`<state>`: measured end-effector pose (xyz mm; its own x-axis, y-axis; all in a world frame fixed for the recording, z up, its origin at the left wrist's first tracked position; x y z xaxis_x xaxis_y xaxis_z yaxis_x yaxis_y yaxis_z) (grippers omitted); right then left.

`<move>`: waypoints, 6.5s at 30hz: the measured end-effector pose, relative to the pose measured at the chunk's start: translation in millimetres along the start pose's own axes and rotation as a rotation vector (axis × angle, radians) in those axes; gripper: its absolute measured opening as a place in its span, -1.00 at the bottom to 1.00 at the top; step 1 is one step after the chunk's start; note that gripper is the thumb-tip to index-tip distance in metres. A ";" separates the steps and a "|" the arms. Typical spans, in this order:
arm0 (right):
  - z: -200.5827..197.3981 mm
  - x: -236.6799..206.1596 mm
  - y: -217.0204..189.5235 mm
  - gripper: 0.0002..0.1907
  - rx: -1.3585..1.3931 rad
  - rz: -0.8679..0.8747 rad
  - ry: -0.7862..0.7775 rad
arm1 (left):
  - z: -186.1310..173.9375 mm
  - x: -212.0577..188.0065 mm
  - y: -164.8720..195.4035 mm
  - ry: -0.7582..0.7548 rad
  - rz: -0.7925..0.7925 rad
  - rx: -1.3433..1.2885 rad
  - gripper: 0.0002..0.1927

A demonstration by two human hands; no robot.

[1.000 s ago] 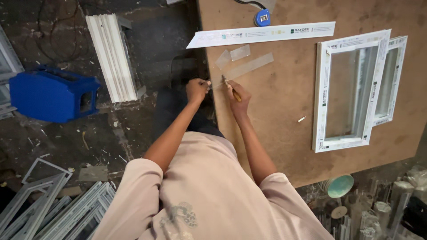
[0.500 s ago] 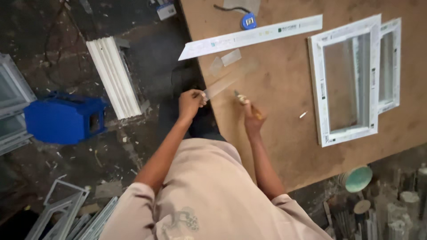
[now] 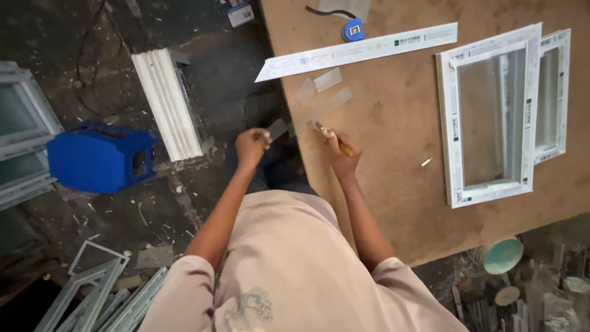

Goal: The person measures a flat glass pane on a workbench with a tape measure, marks the glass with a marker, and scores the glass with a handheld cutter. They then handle a window frame on the bench, cut a small piece of tape, and carry glass pieces across the workshop.

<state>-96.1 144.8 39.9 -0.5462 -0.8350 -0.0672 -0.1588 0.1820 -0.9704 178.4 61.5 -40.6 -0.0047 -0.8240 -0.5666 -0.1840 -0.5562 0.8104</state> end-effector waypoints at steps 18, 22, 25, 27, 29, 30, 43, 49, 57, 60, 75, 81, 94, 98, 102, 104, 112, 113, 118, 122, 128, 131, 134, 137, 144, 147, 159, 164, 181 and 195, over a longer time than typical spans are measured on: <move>43.9 20.1 -2.5 -0.82 -0.224 -0.187 -0.170 | 66.1 10.3 10.4 0.080 0.087 0.263 -0.72; 45.7 19.3 1.1 -0.81 -0.225 -0.167 -0.198 | 65.4 10.2 13.0 0.087 0.005 0.284 -0.75; 46.1 16.6 2.6 -0.83 -0.185 -0.120 -0.210 | 65.2 8.9 16.3 0.079 -0.006 0.252 -0.76; 48.2 14.8 -0.8 -0.81 -0.194 -0.125 -0.220 | 65.6 9.7 16.8 0.073 -0.011 0.223 -0.77; 51.0 13.8 -5.5 -0.81 -0.233 -0.161 -0.226 | 66.7 10.8 11.4 0.064 -0.061 0.194 -0.79; 52.3 13.6 -8.0 -0.83 -0.267 -0.192 -0.226 | 67.0 11.5 8.6 0.066 -0.073 0.187 -0.79; -33.4 -22.8 -2.9 -0.90 -0.212 0.076 0.016 | 54.4 5.0 14.4 -0.081 -0.067 0.064 -0.81; -58.0 -26.1 -12.3 -0.90 -0.276 0.015 0.049 | 46.5 -1.8 0.6 -0.211 -0.073 -0.009 -0.85; -37.4 -27.8 1.7 -0.91 -0.162 0.152 0.038 | 30.6 18.2 -36.5 -0.200 -0.127 -0.042 -0.90; -26.8 -25.7 0.8 -0.88 -0.069 0.127 0.030 | 12.5 20.4 -21.7 -0.063 -0.083 -0.060 -0.82; 24.5 14.2 -0.9 -0.84 -0.223 -0.127 -0.067 | 71.8 7.3 3.4 0.278 0.104 0.197 -0.52; 43.7 22.2 -5.2 -0.81 -0.289 -0.146 -0.149 | 74.2 9.1 -4.8 0.132 -0.018 0.248 -0.72; -20.8 4.8 23.9 -0.82 -0.182 0.179 0.043 | 81.7 19.9 -12.3 -0.079 -0.136 -0.018 -0.84; -19.5 -15.7 82.0 -0.63 0.619 0.857 0.217 | 83.7 10.2 -7.7 -0.205 -0.163 -0.141 -0.86; 6.6 -11.6 92.2 -0.56 0.882 1.017 0.171 | 93.6 3.2 6.5 -0.252 -0.107 -0.091 -0.85; 20.3 -2.5 84.7 -0.55 0.923 0.976 0.038 | 99.5 1.7 10.4 -0.269 -0.107 -0.102 -0.85; -6.4 -2.6 75.3 -0.67 0.602 0.821 0.222 | 93.2 22.7 27.9 -0.147 0.053 0.061 -0.75; -16.2 1.6 74.9 -0.66 0.527 0.738 0.232 | 92.7 31.5 35.7 -0.111 0.103 0.120 -0.73; -84.1 29.4 78.2 -0.56 -0.426 0.575 0.195 | 104.3 60.2 80.9 -0.044 0.322 0.446 -0.75; -126.4 54.0 59.4 -0.65 -0.971 0.465 0.296 | 117.2 47.8 115.6 0.096 0.613 0.867 -0.58; -70.2 103.1 12.3 -0.47 -0.991 -0.411 -0.236 | 138.8 33.2 134.4 0.152 0.720 0.933 -0.14; -56.3 117.5 5.7 -0.51 -1.002 -0.500 -0.380 | 149.5 35.1 128.3 0.114 0.694 0.958 -0.13; -49.1 132.5 10.0 -0.54 -1.070 -0.429 -0.500 | 155.6 32.5 126.5 0.075 0.764 0.935 -0.26; -43.5 141.0 2.1 -0.71 -1.116 -0.553 -0.479 | 155.4 35.3 121.1 0.048 0.729 0.900 -0.38; -27.6 150.2 17.7 -0.64 -1.046 -0.378 -0.723 | 150.2 34.0 123.5 0.071 0.710 0.834 -0.47; -14.4 155.8 -0.9 -0.70 -0.963 -0.521 -0.698 | 148.8 36.6 121.7 0.062 0.680 0.799 -0.55; 73.3 170.3 -54.2 -0.79 -0.945 -0.791 -0.802 | 139.1 6.7 89.0 -0.024 0.479 0.602 -0.88; 72.3 157.1 -52.7 -0.53 -1.043 -0.950 -0.665 | 121.7 5.3 36.4 -0.319 0.101 0.200 -0.72; 59.4 140.5 -36.1 -0.63 -1.015 -0.555 -0.682 | 103.4 11.8 49.0 -0.707 -0.254 -0.766 -0.64; 60.7 57.3 -7.8 -0.57 -0.146 0.242 0.044 | 94.8 31.3 81.9 -0.664 -0.254 -0.900 -0.63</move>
<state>-76.3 64.0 29.5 -0.6172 -0.7356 -0.2794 -0.1347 0.4486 -0.8835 70.0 0.4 -6.0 -0.6351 -0.6059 -0.4791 0.5146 -0.7945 0.3225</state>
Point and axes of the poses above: each hand's wrist, its own x-axis towards the middle knuckle, its own z-axis out of the palm, y = z × x, the point moved 7 cm from there along x, towards the middle knuckle, and after that the axes turned 2 degrees about y, right-handed, at the moved point
